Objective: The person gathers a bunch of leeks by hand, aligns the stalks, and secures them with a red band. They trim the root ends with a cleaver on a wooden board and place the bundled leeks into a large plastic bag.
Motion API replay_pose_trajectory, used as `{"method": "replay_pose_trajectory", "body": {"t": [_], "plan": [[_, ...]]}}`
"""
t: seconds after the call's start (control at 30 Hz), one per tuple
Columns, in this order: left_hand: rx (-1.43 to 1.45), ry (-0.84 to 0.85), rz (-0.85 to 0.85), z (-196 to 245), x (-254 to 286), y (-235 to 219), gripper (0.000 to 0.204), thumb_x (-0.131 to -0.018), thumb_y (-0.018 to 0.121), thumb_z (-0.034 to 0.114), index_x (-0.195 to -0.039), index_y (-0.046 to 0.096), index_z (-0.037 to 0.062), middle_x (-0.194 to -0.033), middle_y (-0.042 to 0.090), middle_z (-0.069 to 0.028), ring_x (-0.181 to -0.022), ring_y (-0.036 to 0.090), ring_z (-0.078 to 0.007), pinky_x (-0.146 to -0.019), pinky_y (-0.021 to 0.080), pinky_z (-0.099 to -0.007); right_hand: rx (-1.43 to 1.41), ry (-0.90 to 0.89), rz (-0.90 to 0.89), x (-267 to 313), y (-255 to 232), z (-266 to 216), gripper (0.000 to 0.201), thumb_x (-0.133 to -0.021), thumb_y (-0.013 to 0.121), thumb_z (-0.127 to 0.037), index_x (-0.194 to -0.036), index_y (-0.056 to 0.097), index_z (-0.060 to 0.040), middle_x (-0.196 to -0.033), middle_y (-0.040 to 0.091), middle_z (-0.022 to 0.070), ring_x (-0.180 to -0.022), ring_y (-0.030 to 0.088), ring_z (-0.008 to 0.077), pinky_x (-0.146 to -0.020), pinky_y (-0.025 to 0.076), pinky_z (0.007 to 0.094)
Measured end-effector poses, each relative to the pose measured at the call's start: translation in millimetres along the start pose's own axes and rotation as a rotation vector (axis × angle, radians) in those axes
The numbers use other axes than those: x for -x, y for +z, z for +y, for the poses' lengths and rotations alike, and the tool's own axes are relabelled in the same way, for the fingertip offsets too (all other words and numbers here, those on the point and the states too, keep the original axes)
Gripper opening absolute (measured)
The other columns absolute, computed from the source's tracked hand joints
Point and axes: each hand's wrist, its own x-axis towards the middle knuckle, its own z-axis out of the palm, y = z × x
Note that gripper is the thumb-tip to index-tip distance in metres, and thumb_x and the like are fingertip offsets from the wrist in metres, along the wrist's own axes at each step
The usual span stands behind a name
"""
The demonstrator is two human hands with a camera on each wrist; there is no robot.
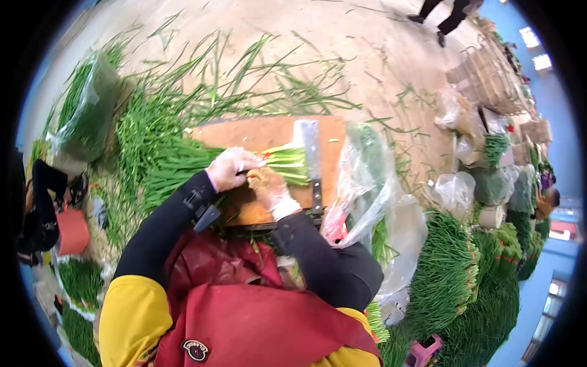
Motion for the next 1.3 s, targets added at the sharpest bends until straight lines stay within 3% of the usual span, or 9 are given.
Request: {"method": "replay_pose_trajectory", "body": {"t": [0.07,0.2,0.3,0.4,0.5,0.93,1.0,1.17,1.3], "plan": [[-0.021,0.034,0.006,0.5,-0.5,-0.9,0.036,-0.065,0.066,0.005,-0.1,0.068,0.0109,-0.093,0.066,-0.0084,-0.087,0.061,-0.0272,-0.077,0.048,-0.0374,0.128,-0.159,0.001,1.2,-4.2,-4.4,0.014,-0.082,0.056,-0.014,-0.089,0.064,-0.0042,-0.086,0.062,0.0145,-0.082,0.06,0.029,-0.073,0.047,0.0342],[-0.063,0.085,0.089,-1.1,-0.2,6.6,0.029,-0.068,0.07,0.01,-0.097,0.069,0.0128,-0.089,0.067,-0.0046,-0.084,0.062,-0.0237,-0.072,0.048,-0.0358,-0.086,-0.095,-0.028,9.2,-7.8,-12.8,0.016,-0.084,0.056,-0.017,-0.093,0.065,-0.0071,-0.085,0.063,0.0121,-0.082,0.061,0.0285,-0.071,0.048,0.0344],[-0.061,0.08,0.119,1.0,-0.4,8.0,0.024,-0.069,0.07,0.011,-0.093,0.07,0.0138,-0.087,0.067,-0.0034,-0.08,0.062,-0.0228,-0.069,0.048,-0.0357,0.274,-0.289,0.09,-2.4,-41.8,-45.0,0.019,-0.088,0.052,-0.017,-0.096,0.067,-0.0078,-0.083,0.063,0.0148,-0.076,0.061,0.0293,-0.068,0.05,0.0372],[-0.1,0.071,0.105,7.3,-1.5,4.6,0.023,-0.068,0.07,0.008,-0.091,0.069,0.0137,-0.087,0.066,-0.0046,-0.079,0.062,-0.0245,-0.066,0.049,-0.0364,0.901,-0.153,0.108,-32.1,-70.2,-32.4,0.023,-0.084,0.05,-0.02,-0.087,0.068,-0.0062,-0.082,0.065,0.0158,-0.076,0.063,0.0299,-0.067,0.05,0.0406],[-0.073,0.08,0.155,6.8,-1.8,8.2,0.024,-0.068,0.069,0.006,-0.091,0.069,0.0134,-0.087,0.066,-0.0049,-0.078,0.061,-0.0261,-0.065,0.049,-0.0368,1.1,0.063,-0.08,-48.6,-65.7,-30.9,0.02,-0.078,0.053,-0.019,-0.078,0.07,-0.0067,-0.081,0.066,0.0164,-0.077,0.065,0.0307,-0.068,0.051,0.042],[-0.084,0.133,0.208,3.1,0.9,12.7,0.02,-0.069,0.068,0.006,-0.087,0.068,0.0138,-0.082,0.064,-0.0038,-0.072,0.059,-0.0252,-0.064,0.048,-0.0359,1.097,0.124,-0.301,-73.9,-66.6,-42.0,0.022,-0.072,0.06,-0.026,-0.08,0.07,-0.0086,-0.081,0.067,0.0159,-0.081,0.065,0.0326,-0.073,0.051,0.0418],[-0.081,0.128,0.219,3.3,1.8,14.7,0.02,-0.069,0.068,0.006,-0.087,0.068,0.0137,-0.083,0.065,-0.0037,-0.072,0.06,-0.0246,-0.064,0.048,-0.0357,1.113,0.257,-0.233,-74.1,-80.9,-37.6,0.024,-0.073,0.06,-0.028,-0.084,0.069,-0.0084,-0.083,0.066,0.016,-0.084,0.064,0.033,-0.075,0.05,0.0419],[-0.1,0.116,0.246,5.9,1.5,13.5,0.016,-0.07,0.067,0.007,-0.084,0.068,0.0143,-0.084,0.065,-0.0027,-0.072,0.06,-0.0235,-0.064,0.048,-0.0353,0.92,0.237,0.059,-65.3,-136.8,-35.2,0.018,-0.075,0.058,-0.021,-0.08,0.067,-0.0058,-0.084,0.065,0.017,-0.081,0.062,0.0348,-0.074,0.048,0.0405],[-0.165,0.097,0.193,9.7,-0.4,11.0,0.016,-0.069,0.067,0.008,-0.084,0.067,0.014,-0.084,0.065,-0.0026,-0.073,0.06,-0.0239,-0.065,0.048,-0.0351,0.738,0.093,-0.216,-54.5,-128.5,-35.9,0.02,-0.074,0.059,-0.02,-0.085,0.069,-0.0067,-0.092,0.065,0.0152,-0.092,0.061,0.0314,-0.081,0.048,0.038]]}}
